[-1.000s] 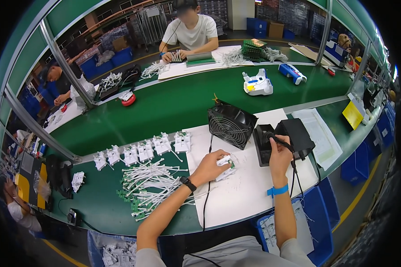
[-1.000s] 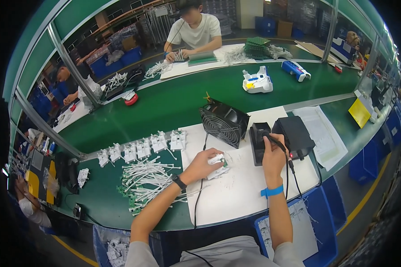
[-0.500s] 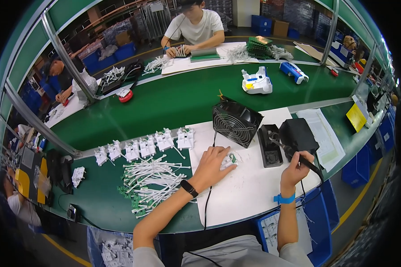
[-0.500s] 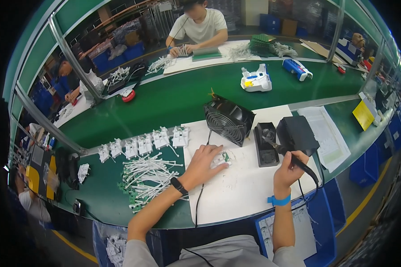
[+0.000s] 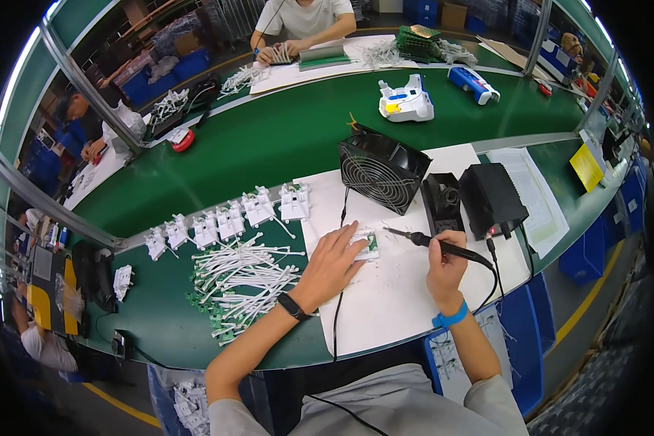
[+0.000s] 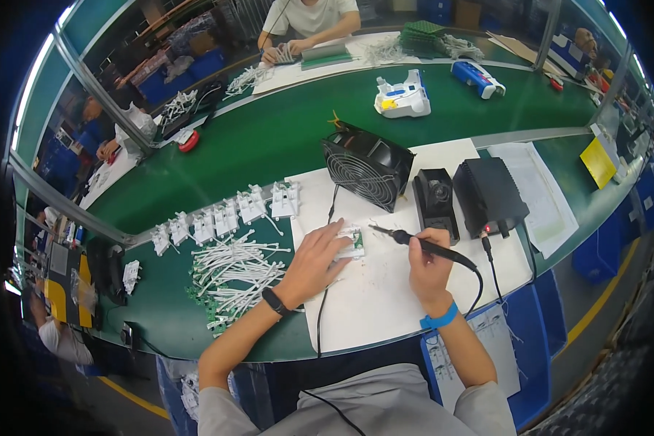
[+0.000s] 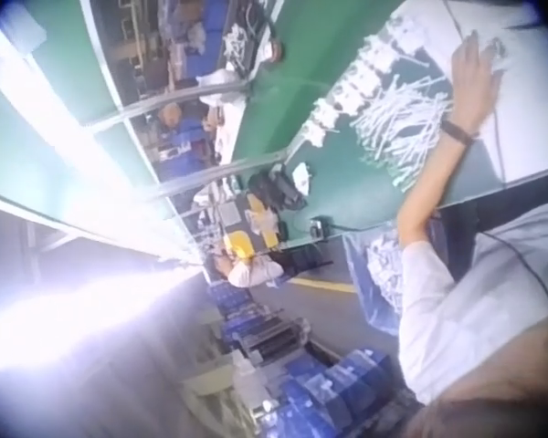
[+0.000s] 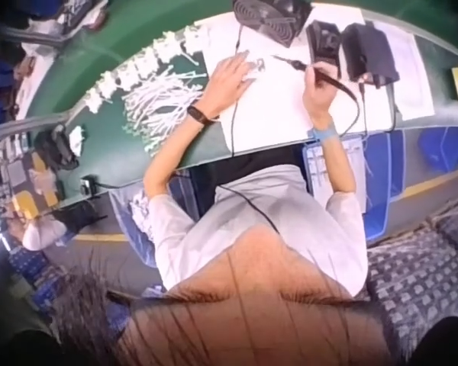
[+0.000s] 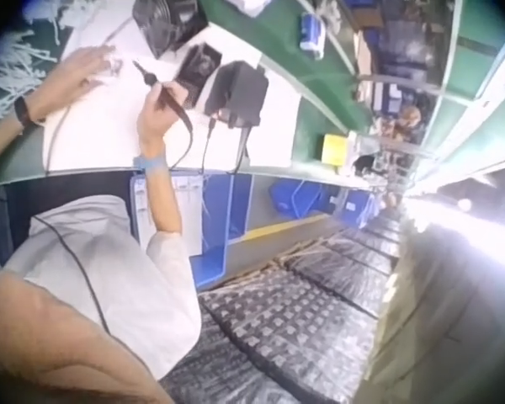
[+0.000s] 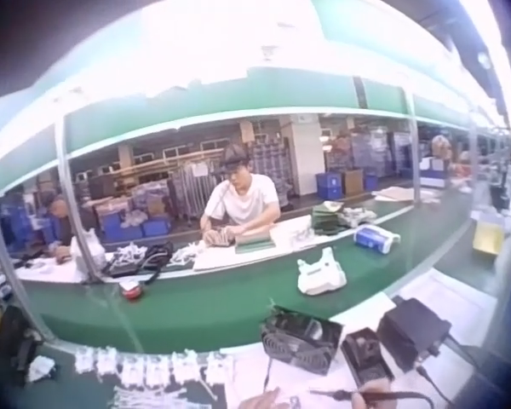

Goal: Soldering wires to LED circuit boards and organizing the completed units into a storage container.

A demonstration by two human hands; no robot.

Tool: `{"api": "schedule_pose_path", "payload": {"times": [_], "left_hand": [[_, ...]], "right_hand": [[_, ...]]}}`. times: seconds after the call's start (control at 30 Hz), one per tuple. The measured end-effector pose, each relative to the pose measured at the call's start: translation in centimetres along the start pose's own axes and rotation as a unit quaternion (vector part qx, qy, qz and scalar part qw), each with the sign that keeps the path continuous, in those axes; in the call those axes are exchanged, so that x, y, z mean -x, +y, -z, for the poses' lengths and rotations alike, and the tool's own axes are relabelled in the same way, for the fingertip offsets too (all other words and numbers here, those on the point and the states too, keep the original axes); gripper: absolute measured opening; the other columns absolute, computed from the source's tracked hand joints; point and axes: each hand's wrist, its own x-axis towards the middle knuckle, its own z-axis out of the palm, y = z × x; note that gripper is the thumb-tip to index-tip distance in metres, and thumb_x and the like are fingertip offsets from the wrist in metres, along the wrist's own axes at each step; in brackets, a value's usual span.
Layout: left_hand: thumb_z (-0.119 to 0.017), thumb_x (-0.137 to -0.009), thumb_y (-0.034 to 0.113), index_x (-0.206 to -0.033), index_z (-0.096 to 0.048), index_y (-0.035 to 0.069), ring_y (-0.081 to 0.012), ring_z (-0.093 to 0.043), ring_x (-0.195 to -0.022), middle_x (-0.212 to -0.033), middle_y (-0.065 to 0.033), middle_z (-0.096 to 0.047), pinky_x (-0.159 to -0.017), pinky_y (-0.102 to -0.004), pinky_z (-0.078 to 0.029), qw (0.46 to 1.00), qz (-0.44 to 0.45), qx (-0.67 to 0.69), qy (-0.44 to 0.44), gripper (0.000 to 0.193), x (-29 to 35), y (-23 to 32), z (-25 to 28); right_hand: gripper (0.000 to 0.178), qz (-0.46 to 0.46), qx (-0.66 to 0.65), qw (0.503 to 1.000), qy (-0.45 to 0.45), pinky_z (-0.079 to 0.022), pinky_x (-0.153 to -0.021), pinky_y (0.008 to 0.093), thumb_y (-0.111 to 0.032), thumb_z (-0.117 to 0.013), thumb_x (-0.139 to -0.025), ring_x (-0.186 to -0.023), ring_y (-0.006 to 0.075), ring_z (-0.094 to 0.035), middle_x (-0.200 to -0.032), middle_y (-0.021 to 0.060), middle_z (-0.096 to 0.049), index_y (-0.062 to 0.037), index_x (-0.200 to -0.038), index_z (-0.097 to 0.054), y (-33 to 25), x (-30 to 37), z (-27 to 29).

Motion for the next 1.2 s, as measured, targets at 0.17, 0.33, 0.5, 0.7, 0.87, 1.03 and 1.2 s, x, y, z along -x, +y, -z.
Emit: {"api": "schedule_pose_path", "payload": {"times": [0.17,0.33,0.5,0.7,0.87,1.03,1.2], "left_hand": [[-0.070,-0.086,0.012,-0.122,-0.063,0.009,-0.0373,-0.046,-0.130,-0.145,-0.0202,-0.048,-0.108,-0.0453,-0.038,1.000,-0.023,-0.021,0.002,0.037,-0.1,0.3,-0.1],[-0.070,-0.084,0.008,-0.121,-0.063,0.009,-0.0370,-0.047,-0.129,-0.140,-0.0183,-0.051,-0.107,-0.0450,-0.039,1.000,-0.029,-0.003,-0.001,0.038,-0.3,0.0,0.2],[-0.070,-0.083,0.006,-0.120,-0.064,0.009,-0.0366,-0.048,-0.128,-0.137,-0.0173,-0.053,-0.106,-0.0447,-0.040,1.000,-0.022,0.011,-0.005,0.038,-0.5,-0.1,0.4],[-0.070,-0.085,0.008,-0.119,-0.065,0.011,-0.0367,-0.048,-0.128,-0.138,-0.0151,-0.053,-0.106,-0.0447,-0.041,1.000,-0.015,0.011,-0.007,0.035,-0.4,-0.2,0.1],[-0.070,-0.084,0.008,-0.121,-0.064,0.011,-0.0373,-0.047,-0.129,-0.138,-0.0157,-0.053,-0.106,-0.0452,-0.040,1.000,-0.019,0.004,-0.002,0.037,-0.2,-0.2,-0.1],[-0.070,-0.084,0.008,-0.125,-0.061,0.011,-0.0370,-0.047,-0.130,-0.140,-0.0158,-0.051,-0.107,-0.0452,-0.040,1.000,-0.003,0.005,0.000,0.042,-0.2,-0.1,-0.1],[-0.069,-0.085,0.009,-0.130,-0.059,0.010,-0.0364,-0.046,-0.131,-0.141,-0.0153,-0.051,-0.108,-0.0445,-0.040,1.000,0.011,0.015,-0.002,0.046,-0.3,-0.1,-0.1]], "right_hand": [[0.014,0.052,0.053,0.997,-0.025,-0.033,-0.053,0.0190,-0.001,-0.065,-0.093,-0.061,0.0017,-0.043,-0.079,-0.0022,-0.054,-0.0051,-0.101,-0.054,0.4,0.6,0.0],[0.014,0.014,0.043,0.999,-0.028,-0.033,-0.055,0.0188,-0.001,-0.064,-0.094,-0.064,0.0017,-0.043,-0.079,-0.0021,-0.054,-0.0050,-0.102,-0.053,0.3,0.3,-0.3],[0.011,-0.002,0.050,0.997,-0.058,-0.034,-0.059,0.0179,-0.004,-0.060,-0.098,-0.068,0.0030,-0.044,-0.081,-0.0016,-0.051,-0.0063,-0.104,-0.051,0.0,0.2,-0.4],[0.013,-0.022,0.022,0.998,-0.053,-0.032,-0.056,0.0187,-0.003,-0.062,-0.096,-0.066,0.0017,-0.041,-0.080,-0.0025,-0.051,-0.0050,-0.103,-0.052,0.3,0.2,-0.6],[0.013,-0.017,0.028,0.997,-0.073,-0.032,-0.057,0.0178,-0.002,-0.060,-0.098,-0.067,0.0014,-0.041,-0.082,-0.0021,-0.050,-0.0046,-0.104,-0.049,-0.2,0.0,-0.7],[0.011,-0.012,0.033,0.996,-0.086,-0.032,-0.057,0.0179,-0.002,-0.057,-0.099,-0.067,0.0022,-0.042,-0.081,-0.0015,-0.049,-0.0052,-0.104,-0.048,-0.4,-0.1,-0.8],[0.013,-0.010,0.022,0.996,-0.086,-0.033,-0.057,0.0171,0.001,-0.056,-0.098,-0.067,0.0013,-0.042,-0.081,-0.0015,-0.049,-0.0042,-0.105,-0.047,-0.4,-0.4,-1.0]]}}
